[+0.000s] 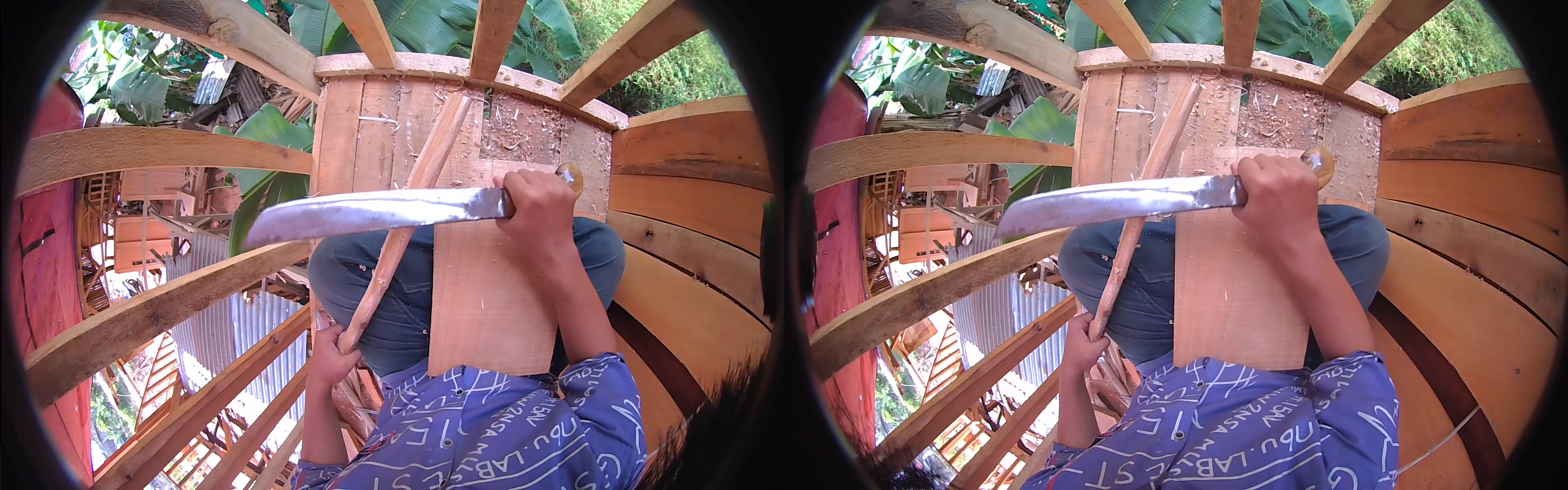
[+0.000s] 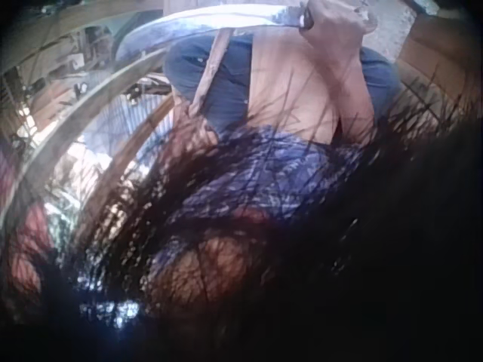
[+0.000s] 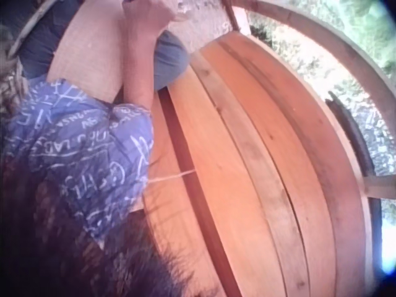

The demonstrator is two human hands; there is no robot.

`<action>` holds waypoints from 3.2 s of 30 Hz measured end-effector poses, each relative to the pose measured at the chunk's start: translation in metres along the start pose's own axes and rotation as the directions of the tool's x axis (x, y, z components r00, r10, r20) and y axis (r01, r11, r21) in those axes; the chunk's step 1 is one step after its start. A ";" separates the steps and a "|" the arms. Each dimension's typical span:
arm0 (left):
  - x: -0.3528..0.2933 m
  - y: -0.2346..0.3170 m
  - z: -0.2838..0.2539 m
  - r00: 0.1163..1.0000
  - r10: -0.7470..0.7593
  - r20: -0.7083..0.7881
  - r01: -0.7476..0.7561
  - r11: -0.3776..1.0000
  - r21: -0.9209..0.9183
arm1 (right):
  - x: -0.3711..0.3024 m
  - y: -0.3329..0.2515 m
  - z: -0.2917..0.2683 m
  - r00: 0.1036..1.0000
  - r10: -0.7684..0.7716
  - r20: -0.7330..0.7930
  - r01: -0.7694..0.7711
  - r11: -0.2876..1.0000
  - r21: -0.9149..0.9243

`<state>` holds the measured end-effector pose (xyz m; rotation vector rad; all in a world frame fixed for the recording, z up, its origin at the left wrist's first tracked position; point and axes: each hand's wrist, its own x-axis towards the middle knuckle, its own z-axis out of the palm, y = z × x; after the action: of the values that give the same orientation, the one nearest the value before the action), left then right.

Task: The person sits cross-legged on a wooden platform and uses a large curved blade to shave and shape a rectangular piece of wood. They hold the wood steady with their left hand while repeatedly drawing the blade across the surface with their right hand to remove thin layers of material.

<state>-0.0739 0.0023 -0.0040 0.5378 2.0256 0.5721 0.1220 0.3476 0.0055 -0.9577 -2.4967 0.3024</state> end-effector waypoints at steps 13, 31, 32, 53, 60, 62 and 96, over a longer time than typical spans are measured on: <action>-0.002 -0.002 0.005 0.997 0.041 -0.071 -0.028 0.986 0.167 | -0.010 0.017 -0.018 0.973 0.217 0.084 -0.215 0.976 -0.040; 0.001 -0.009 0.000 0.999 0.037 -0.034 -0.032 0.990 0.140 | -0.013 -0.013 -0.005 0.990 -0.025 0.141 0.022 0.999 0.025; 0.002 -0.008 0.001 0.999 0.041 -0.030 -0.037 0.991 0.125 | -0.008 -0.012 -0.009 0.990 -0.021 0.139 0.023 1.000 -0.016; -0.002 0.005 -0.005 0.997 0.069 -0.032 -0.064 0.988 0.138 | 0.007 0.056 -0.009 0.957 0.280 0.077 -0.277 0.960 -0.047; -0.005 0.010 -0.007 0.998 0.041 -0.042 -0.036 0.992 0.121 | -0.004 0.105 -0.025 0.844 0.527 -0.103 -0.537 0.832 -0.143; -0.003 -0.005 -0.010 0.992 0.118 -0.039 -0.109 0.976 0.186 | -0.009 0.104 -0.027 0.852 0.513 -0.106 -0.523 0.847 -0.098; -0.043 0.098 0.029 0.995 0.088 0.039 -0.078 0.973 -0.215 | -0.026 0.100 -0.010 0.902 0.382 -0.203 -0.311 0.899 0.309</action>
<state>-0.0140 0.0609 0.0691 0.5032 1.8745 0.8092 0.2012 0.4039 -0.0295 -1.2392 -1.9766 0.5759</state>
